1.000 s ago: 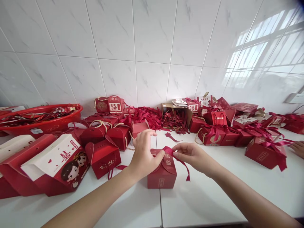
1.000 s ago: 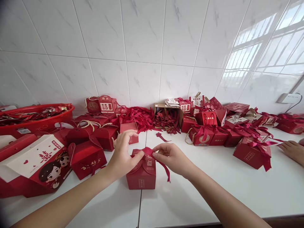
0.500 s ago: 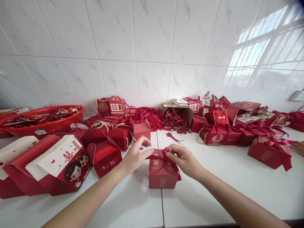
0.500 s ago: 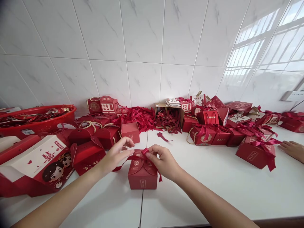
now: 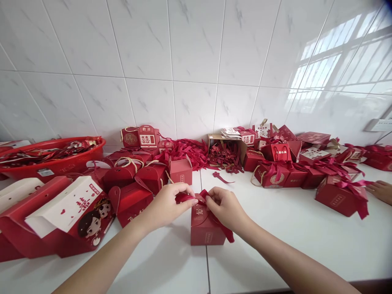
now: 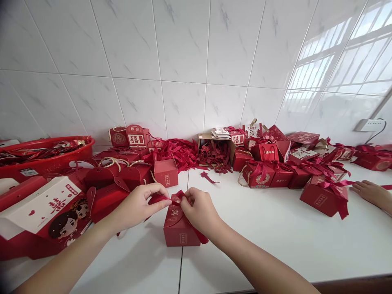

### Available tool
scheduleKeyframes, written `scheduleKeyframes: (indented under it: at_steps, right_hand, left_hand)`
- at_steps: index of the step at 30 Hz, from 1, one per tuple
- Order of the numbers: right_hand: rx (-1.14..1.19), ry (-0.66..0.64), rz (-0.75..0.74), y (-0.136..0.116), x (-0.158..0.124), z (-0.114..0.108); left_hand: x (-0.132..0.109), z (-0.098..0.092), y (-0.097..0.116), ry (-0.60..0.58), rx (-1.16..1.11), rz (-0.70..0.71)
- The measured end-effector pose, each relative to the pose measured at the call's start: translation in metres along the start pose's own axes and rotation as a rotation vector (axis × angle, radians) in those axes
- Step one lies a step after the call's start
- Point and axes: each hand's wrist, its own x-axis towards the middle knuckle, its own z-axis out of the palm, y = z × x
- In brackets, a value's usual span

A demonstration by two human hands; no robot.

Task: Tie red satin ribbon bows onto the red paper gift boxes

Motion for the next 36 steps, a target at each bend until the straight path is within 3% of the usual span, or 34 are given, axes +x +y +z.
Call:
scheduleKeyframes:
  at_steps: [5,9,11,15,16,20,24,28,36]
  right_hand:
    - [-0.013,-0.108,-0.076,-0.002,0.001,-0.004]
    - [0.040,-0.246,-0.149,-0.005,-0.005,-0.008]
    - [0.058,-0.213,-0.135,-0.006,-0.007,-0.007]
    - [0.163,-0.152,-0.093,-0.008,-0.007,-0.004]
    - [0.192,-0.167,-0.087,-0.008,-0.007,-0.004]
    - [0.210,-0.202,-0.092,-0.006,-0.007,-0.004]
    - [0.278,-0.078,-0.071,-0.001,-0.007,0.000]
    - [0.349,0.028,-0.058,0.003,-0.007,0.004]
    - [0.063,0.035,-0.150,0.002,-0.012,0.001]
  left_hand:
    - [0.017,-0.021,0.027,-0.156,0.179,0.229]
    - [0.046,-0.020,0.033,-0.294,0.250,0.312]
    - [0.055,-0.013,0.030,-0.212,0.282,0.328]
    - [0.047,0.001,0.016,0.179,0.156,0.244]
    - [0.040,0.002,0.012,0.177,0.089,0.203]
    - [0.011,0.007,0.000,-0.073,-0.111,0.036]
    - [-0.005,0.018,-0.008,0.057,-0.190,-0.029]
    - [-0.011,0.029,-0.010,0.124,-0.227,0.048]
    - [-0.012,0.044,-0.018,0.202,-0.173,0.123]
